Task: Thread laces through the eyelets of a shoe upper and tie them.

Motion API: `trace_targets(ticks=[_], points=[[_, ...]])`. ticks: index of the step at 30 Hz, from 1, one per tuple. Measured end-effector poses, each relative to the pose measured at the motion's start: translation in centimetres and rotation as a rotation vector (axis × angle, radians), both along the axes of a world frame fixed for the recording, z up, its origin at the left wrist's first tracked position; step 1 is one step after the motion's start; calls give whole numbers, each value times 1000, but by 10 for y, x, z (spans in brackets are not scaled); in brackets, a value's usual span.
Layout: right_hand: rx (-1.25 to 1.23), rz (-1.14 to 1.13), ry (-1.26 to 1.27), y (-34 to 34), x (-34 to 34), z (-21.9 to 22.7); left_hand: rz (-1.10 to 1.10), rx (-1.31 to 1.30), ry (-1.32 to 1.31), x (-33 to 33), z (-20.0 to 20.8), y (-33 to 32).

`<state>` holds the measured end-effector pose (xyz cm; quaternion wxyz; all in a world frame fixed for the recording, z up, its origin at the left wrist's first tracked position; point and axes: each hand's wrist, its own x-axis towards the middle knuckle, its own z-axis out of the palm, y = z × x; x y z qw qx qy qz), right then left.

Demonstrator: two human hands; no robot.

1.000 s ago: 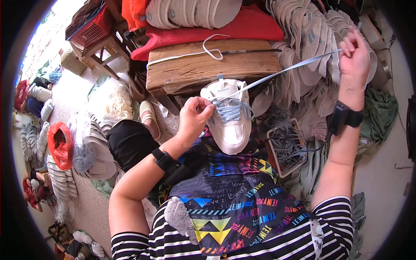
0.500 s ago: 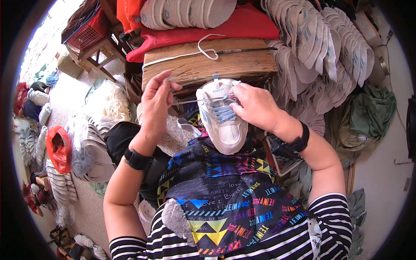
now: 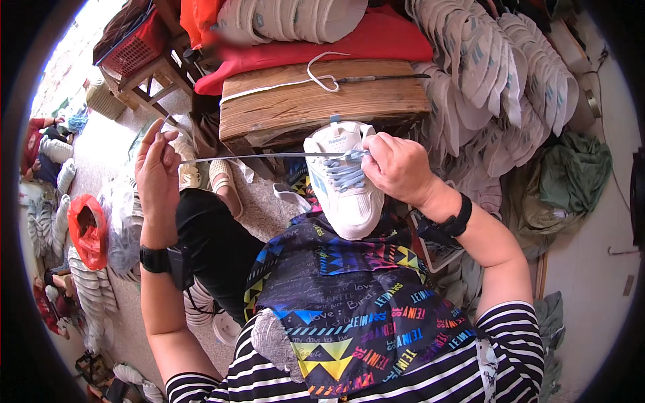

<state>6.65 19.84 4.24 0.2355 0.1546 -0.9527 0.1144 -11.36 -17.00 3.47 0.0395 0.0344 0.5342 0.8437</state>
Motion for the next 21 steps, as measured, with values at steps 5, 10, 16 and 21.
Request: trace_targets(ticks=[5,10,16,21], points=[[-207,-57,-144,3,6,-1,138,-37,85,-24,-6,-45],[-785,-68,-251,21,-3,12,106,-136,81,-19,-2,-30],[-1214,-367,1,90,-7,106,-82,-282,100,6,2,9],[-1234,-346,433,159,15,148,-145,-302,37,10,-7,23]])
